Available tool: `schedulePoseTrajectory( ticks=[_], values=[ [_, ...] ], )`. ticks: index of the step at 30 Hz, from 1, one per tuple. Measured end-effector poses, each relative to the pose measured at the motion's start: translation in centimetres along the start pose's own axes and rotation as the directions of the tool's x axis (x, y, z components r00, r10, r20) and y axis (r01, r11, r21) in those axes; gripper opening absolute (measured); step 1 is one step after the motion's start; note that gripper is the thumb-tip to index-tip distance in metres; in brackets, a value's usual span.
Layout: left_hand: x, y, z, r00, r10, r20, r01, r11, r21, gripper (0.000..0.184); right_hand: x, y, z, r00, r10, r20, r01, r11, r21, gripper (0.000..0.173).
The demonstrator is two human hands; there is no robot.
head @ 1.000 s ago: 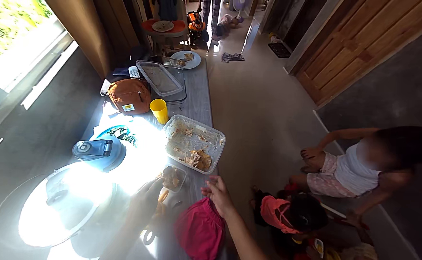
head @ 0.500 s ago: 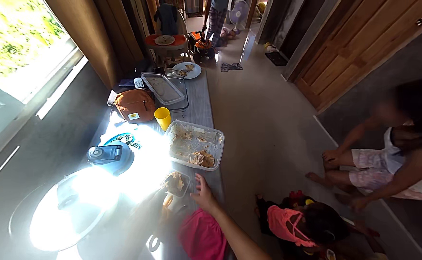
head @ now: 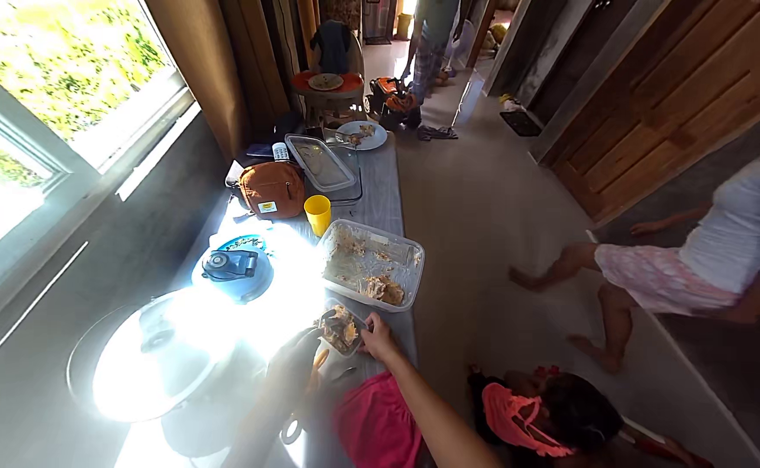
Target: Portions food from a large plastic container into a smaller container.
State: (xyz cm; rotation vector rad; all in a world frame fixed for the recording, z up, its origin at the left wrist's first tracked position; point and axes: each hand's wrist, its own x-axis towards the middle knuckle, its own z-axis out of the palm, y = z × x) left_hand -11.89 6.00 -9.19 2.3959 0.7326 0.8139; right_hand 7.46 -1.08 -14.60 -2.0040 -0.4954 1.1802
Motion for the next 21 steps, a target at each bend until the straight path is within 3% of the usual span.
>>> schedulePoseTrajectory(
  ticks=[6,10,14,21],
  values=[
    [1.4,2.8,0.2,0.988,0.108,0.112,-0.101,0.993,-0.068,0.025,-3.0,2.4,-2.1,0.99,0.082,-0.116,-0.055,0.973,0.224,0.03],
    [1.9,5.0,0.6,0.977,0.196,0.088,-0.19,0.979,-0.067,0.027,-4.5,2.8,-3.2,0.986,0.163,-0.048,-0.116,0.851,0.512,0.05],
    [1.4,7.1,-0.3,0.979,0.201,-0.025,-0.203,0.975,-0.088,0.028,-5.5,3.9,-3.9,0.991,0.131,0.024,-0.118,0.784,0.609,0.056],
    [-2.8,10.7,-4.7,0.956,0.008,-0.293,-0.117,0.927,-0.355,0.04,-8.2,5.5,-6.1,1.0,0.002,0.003,-0.003,0.743,0.669,0.046]
  ],
)
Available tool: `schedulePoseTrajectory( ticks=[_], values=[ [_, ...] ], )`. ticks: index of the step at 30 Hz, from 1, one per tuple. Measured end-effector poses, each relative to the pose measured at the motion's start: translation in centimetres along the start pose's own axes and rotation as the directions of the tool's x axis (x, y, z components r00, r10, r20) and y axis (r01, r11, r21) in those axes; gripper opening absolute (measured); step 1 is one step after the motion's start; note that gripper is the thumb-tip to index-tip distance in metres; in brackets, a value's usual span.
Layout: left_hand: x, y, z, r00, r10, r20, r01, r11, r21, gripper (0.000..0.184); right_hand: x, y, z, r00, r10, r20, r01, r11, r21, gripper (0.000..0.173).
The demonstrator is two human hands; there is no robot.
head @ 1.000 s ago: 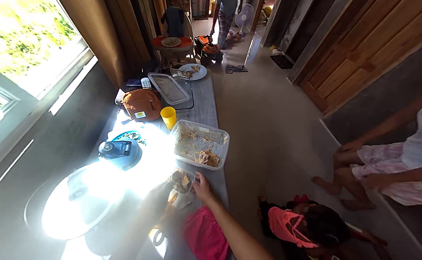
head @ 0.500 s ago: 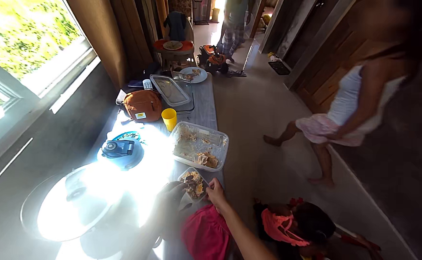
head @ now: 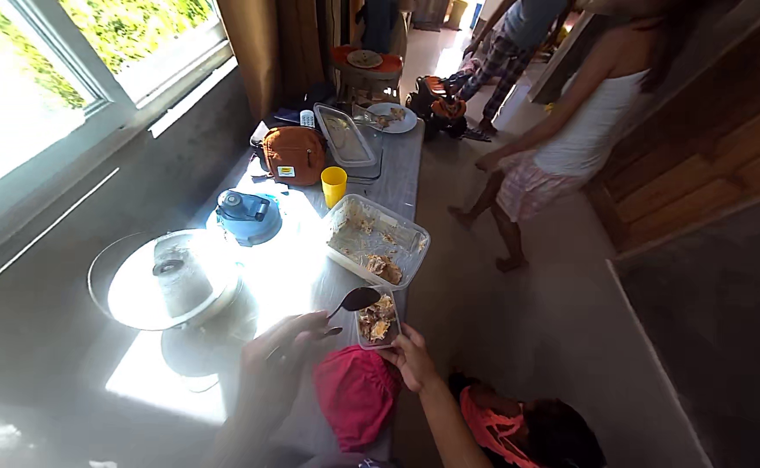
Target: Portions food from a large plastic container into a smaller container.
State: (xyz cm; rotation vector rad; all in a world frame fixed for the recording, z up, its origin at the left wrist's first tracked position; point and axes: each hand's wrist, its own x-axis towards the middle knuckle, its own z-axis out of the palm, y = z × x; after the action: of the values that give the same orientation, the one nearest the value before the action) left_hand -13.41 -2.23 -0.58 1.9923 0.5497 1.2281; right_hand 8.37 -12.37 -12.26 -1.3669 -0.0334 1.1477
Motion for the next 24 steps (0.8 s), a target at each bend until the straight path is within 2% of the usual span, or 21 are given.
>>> schedulePoseTrajectory(
  ticks=[3,9,14,18,24],
  values=[
    [-2.3,1.3,0.2,1.0,-0.024,-0.017,0.024,0.999,0.044,0.041,-1.7,0.1,-0.9,0.999,0.002,0.033,-0.003,0.999,0.051,0.045],
    [-6.8,3.6,3.3,0.998,-0.06,0.011,0.057,0.978,0.202,0.034,-6.0,0.1,-2.7,0.984,-0.049,0.174,0.031,0.994,0.102,0.052],
    [-8.7,6.4,5.2,0.996,0.078,0.039,-0.085,0.954,0.286,0.028,-9.6,-0.1,-4.0,0.954,-0.146,0.262,0.112,0.983,0.143,0.063],
    [-9.6,8.1,6.0,0.991,0.089,0.101,-0.118,0.938,0.326,0.026,-10.9,-0.4,-5.2,0.932,-0.242,0.269,0.215,0.968,0.128,0.069],
    [-9.7,10.1,7.1,0.966,0.132,0.222,-0.202,0.921,0.332,0.026,-12.7,-2.2,-7.6,0.904,-0.261,0.34,0.185,0.953,0.24,0.067]
  ],
)
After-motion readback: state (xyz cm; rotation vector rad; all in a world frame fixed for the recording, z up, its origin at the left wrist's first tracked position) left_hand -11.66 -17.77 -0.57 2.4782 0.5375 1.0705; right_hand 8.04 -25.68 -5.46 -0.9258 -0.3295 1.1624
